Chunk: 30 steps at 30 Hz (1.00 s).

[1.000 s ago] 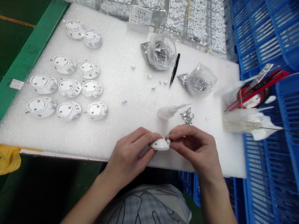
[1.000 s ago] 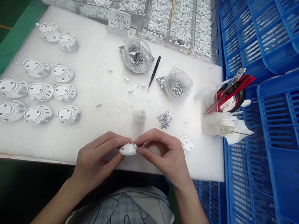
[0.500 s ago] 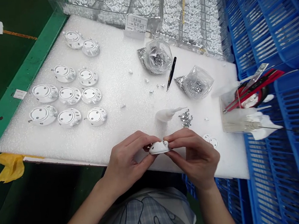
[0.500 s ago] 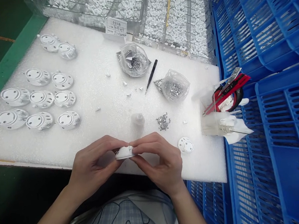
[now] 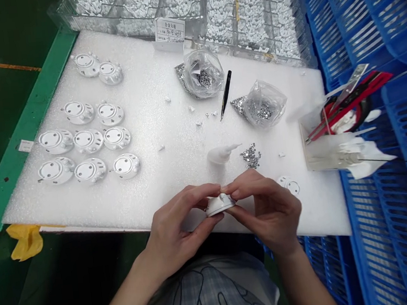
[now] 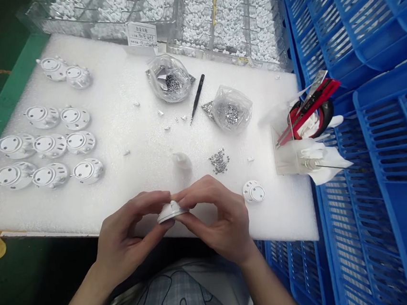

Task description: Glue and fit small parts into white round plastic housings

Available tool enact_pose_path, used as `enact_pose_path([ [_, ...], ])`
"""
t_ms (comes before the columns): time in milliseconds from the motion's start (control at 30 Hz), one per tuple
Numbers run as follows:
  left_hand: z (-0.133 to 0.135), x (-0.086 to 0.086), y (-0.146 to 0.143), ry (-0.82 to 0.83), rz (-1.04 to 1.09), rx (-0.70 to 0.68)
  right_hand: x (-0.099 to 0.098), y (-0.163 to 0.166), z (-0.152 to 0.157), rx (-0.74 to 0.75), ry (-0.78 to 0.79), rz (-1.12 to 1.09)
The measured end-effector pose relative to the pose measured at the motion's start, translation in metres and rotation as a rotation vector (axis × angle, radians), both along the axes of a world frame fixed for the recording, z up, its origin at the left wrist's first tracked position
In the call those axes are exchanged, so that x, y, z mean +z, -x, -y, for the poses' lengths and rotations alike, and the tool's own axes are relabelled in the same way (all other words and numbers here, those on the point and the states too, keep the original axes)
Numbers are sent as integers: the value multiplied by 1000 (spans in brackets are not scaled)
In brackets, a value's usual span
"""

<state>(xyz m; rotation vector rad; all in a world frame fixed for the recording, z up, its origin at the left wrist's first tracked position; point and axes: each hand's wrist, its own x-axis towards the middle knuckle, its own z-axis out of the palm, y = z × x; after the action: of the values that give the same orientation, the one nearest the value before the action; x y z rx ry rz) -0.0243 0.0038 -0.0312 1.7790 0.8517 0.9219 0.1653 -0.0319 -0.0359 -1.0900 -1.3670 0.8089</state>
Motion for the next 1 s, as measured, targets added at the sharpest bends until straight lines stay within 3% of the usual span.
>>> enact_pose_path([
  [667, 6, -9, 0, -15, 77, 19, 0, -1, 0, 36, 9, -36],
  [1000, 0, -3, 0, 9, 88, -23, -1, -1, 1, 56, 7, -71],
])
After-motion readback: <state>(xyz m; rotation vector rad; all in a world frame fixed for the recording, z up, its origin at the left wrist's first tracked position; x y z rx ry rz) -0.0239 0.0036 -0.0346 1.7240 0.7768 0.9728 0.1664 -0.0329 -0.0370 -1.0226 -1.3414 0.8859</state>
